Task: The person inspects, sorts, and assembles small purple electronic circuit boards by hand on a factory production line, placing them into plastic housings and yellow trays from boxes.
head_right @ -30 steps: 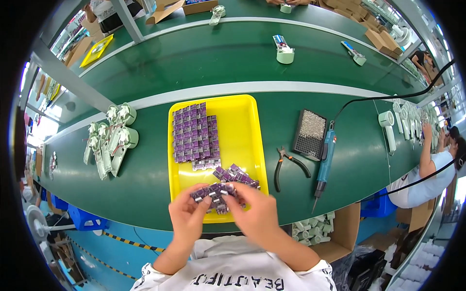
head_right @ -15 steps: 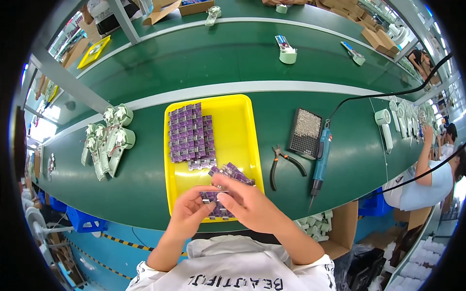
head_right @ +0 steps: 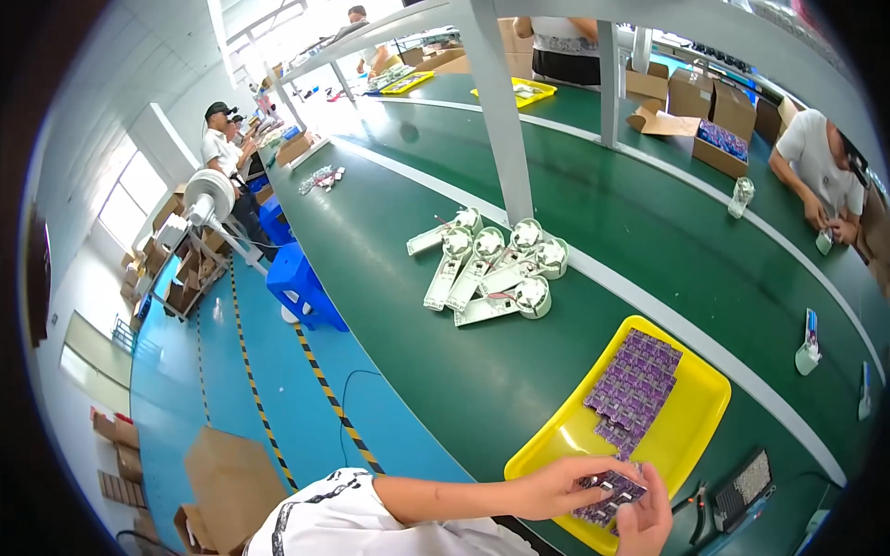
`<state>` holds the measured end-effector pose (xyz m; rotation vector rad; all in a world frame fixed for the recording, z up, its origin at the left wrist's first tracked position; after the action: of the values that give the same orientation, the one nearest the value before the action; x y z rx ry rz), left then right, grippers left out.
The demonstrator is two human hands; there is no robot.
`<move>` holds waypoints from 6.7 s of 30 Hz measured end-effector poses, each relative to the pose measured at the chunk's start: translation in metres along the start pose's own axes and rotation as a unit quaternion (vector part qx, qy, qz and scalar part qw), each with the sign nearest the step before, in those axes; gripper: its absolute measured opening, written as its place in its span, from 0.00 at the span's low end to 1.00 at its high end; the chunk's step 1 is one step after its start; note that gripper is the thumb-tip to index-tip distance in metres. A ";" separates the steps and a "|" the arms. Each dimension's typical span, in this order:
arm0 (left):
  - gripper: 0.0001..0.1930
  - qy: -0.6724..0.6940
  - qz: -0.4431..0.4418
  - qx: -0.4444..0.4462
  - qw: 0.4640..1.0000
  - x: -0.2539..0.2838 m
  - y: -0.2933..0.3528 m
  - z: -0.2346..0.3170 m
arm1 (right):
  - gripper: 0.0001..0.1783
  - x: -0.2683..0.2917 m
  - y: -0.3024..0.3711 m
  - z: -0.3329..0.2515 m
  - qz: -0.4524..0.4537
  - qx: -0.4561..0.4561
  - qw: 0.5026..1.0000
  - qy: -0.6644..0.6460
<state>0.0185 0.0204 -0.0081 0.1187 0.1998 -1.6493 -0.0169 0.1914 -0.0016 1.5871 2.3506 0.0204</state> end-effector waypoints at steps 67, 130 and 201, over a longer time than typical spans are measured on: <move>0.36 -0.578 0.125 -0.093 0.801 0.055 -0.045 -0.011 | 0.22 -0.014 -0.211 -0.027 0.130 0.332 0.794 0.492; 0.12 0.154 0.160 0.187 0.957 0.015 -0.025 -0.011 | 0.19 0.020 -0.031 -0.010 -0.099 -0.085 0.991 0.027; 0.18 0.014 0.119 0.097 0.988 0.014 -0.017 -0.029 | 0.12 0.001 -0.028 0.006 0.101 0.052 0.973 0.200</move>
<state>-0.0010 0.0136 -0.0384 0.3032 0.0433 -1.4257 -0.0411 0.1800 -0.0123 2.0308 2.4978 0.2913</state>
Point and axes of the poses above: each hand's wrist, its own y-axis away from the middle knuckle, its own x-axis out of the back of the hand, z = x × y, the point moved 2 cm from there along -y, towards the middle knuckle, and after that the axes turned 4 degrees about z, right-handed, at the moved point
